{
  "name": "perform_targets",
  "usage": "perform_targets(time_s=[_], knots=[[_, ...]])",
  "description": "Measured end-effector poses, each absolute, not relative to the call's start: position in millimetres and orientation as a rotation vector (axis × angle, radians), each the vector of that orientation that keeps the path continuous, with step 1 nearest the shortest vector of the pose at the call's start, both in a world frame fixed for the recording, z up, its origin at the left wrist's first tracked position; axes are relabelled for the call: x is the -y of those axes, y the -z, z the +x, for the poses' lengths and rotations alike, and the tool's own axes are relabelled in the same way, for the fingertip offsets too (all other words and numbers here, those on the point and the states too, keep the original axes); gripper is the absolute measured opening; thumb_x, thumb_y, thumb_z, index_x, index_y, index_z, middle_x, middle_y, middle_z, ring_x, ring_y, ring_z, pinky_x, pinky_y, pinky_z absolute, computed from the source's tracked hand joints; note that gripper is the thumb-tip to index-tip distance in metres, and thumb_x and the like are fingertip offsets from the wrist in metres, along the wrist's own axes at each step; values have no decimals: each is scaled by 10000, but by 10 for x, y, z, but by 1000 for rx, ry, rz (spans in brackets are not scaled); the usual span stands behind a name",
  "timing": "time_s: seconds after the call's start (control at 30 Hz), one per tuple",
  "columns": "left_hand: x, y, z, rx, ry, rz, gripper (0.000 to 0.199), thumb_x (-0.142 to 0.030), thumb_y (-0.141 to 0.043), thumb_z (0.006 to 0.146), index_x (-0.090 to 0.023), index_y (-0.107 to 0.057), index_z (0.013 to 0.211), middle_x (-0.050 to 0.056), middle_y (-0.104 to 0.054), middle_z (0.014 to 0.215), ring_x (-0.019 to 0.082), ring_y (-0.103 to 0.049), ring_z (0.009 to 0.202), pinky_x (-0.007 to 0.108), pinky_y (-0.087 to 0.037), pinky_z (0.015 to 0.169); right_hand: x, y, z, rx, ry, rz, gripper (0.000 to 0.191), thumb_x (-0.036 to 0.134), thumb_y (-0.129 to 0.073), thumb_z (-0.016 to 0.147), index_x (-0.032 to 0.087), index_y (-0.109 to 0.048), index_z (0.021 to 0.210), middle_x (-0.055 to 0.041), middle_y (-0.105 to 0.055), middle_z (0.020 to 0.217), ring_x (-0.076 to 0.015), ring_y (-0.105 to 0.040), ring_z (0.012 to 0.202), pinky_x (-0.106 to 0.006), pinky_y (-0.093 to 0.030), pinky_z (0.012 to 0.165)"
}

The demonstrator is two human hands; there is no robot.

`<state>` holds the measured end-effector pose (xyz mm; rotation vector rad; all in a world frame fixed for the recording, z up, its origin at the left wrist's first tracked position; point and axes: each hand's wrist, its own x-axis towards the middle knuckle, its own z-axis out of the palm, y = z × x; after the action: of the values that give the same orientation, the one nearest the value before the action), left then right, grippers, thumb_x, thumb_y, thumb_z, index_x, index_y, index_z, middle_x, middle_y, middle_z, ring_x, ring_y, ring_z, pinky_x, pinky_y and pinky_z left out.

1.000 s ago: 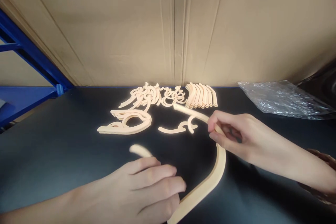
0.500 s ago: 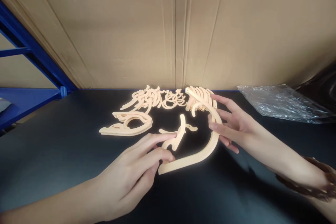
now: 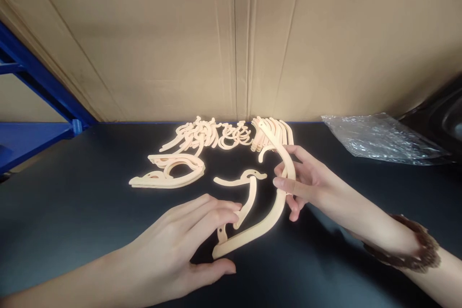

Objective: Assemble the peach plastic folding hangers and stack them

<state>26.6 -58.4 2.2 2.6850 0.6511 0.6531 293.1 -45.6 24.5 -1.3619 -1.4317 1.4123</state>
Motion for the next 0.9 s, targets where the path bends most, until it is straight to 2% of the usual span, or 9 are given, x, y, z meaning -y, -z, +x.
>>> perform_targets(time_s=[0.2, 0.37, 0.43, 0.53, 0.63, 0.7, 0.77, 0.83, 0.9], knots=[[573, -39, 273, -617, -602, 2711, 318, -81, -599, 875, -148, -476, 1161, 76, -640, 1210, 184, -602, 940, 279, -514, 834, 403, -185, 2979, 1639, -1386, -1335, 338, 530, -613, 910, 266, -489, 1081, 79, -513, 671, -60, -468, 409, -188, -449, 391], [543, -43, 279, -599, -612, 2690, 459, -49, -572, 857, -130, -430, 1285, 58, -657, 1197, 163, -592, 935, 244, -513, 851, 384, -182, 2992, 1678, -1367, -1387, 317, 534, -634, 896, 235, -552, 960, 68, -535, 611, -46, -391, 423, -143, -246, 334], [527, -42, 274, -556, -611, 2705, 468, -33, -549, 873, -113, -418, 1316, 68, -659, 1214, 167, -586, 968, 242, -511, 874, 374, -190, 2999, 1661, -1386, -1407, 306, 505, -666, 882, 215, -565, 871, 64, -548, 586, -39, -373, 423, -155, -209, 353], [513, -37, 257, -493, -590, 2725, 439, -9, -505, 903, -112, -426, 1323, 77, -635, 1291, 175, -573, 1046, 256, -493, 942, 347, -184, 3021, 1691, -1357, -1396, 340, 492, -656, 889, 194, -562, 753, 42, -599, 570, -41, -359, 408, -188, -235, 385], [520, -29, 248, -512, -591, 2654, 486, 15, -484, 901, -166, -427, 1349, 57, -625, 1310, 171, -585, 1071, 262, -500, 943, 322, -168, 3052, 1729, -1311, -1390, 369, 498, -637, 895, 182, -602, 708, 23, -611, 581, -61, -416, 446, -208, -302, 435], [524, -22, 260, -602, -691, 2459, 508, 12, -489, 893, -223, -458, 1342, 30, -651, 1246, 150, -625, 1025, 235, -521, 892, 319, -165, 3066, 1710, -1302, -1402, 363, 493, -665, 873, 178, -627, 697, 27, -581, 587, -75, -461, 489, -209, -332, 461], [517, -16, 283, -694, -855, 2124, 444, -30, -532, 897, -268, -531, 1272, 5, -676, 1172, 130, -657, 984, 200, -537, 833, 335, -171, 3061, 1661, -1352, -1400, 335, 482, -696, 850, 180, -643, 715, 39, -547, 581, -84, -500, 498, -209, -354, 465], [495, -15, 310, -742, -957, 1710, 344, -111, -620, 898, -282, -571, 1192, -1, -688, 1168, 123, -676, 946, 183, -554, 771, 374, -185, 3022, 1612, -1474, -1366, 297, 464, -706, 849, 180, -665, 772, 47, -548, 573, -89, -541, 488, -208, -390, 471], [471, -22, 335, -770, -971, 1354, 333, -183, -707, 872, -273, -576, 1164, 3, -703, 1144, 118, -684, 886, 173, -562, 696, 432, -203, 2944, 1559, -1621, -1301, 275, 447, -707, 858, 174, -675, 840, 41, -594, 589, -89, -573, 490, -201, -433, 486]])
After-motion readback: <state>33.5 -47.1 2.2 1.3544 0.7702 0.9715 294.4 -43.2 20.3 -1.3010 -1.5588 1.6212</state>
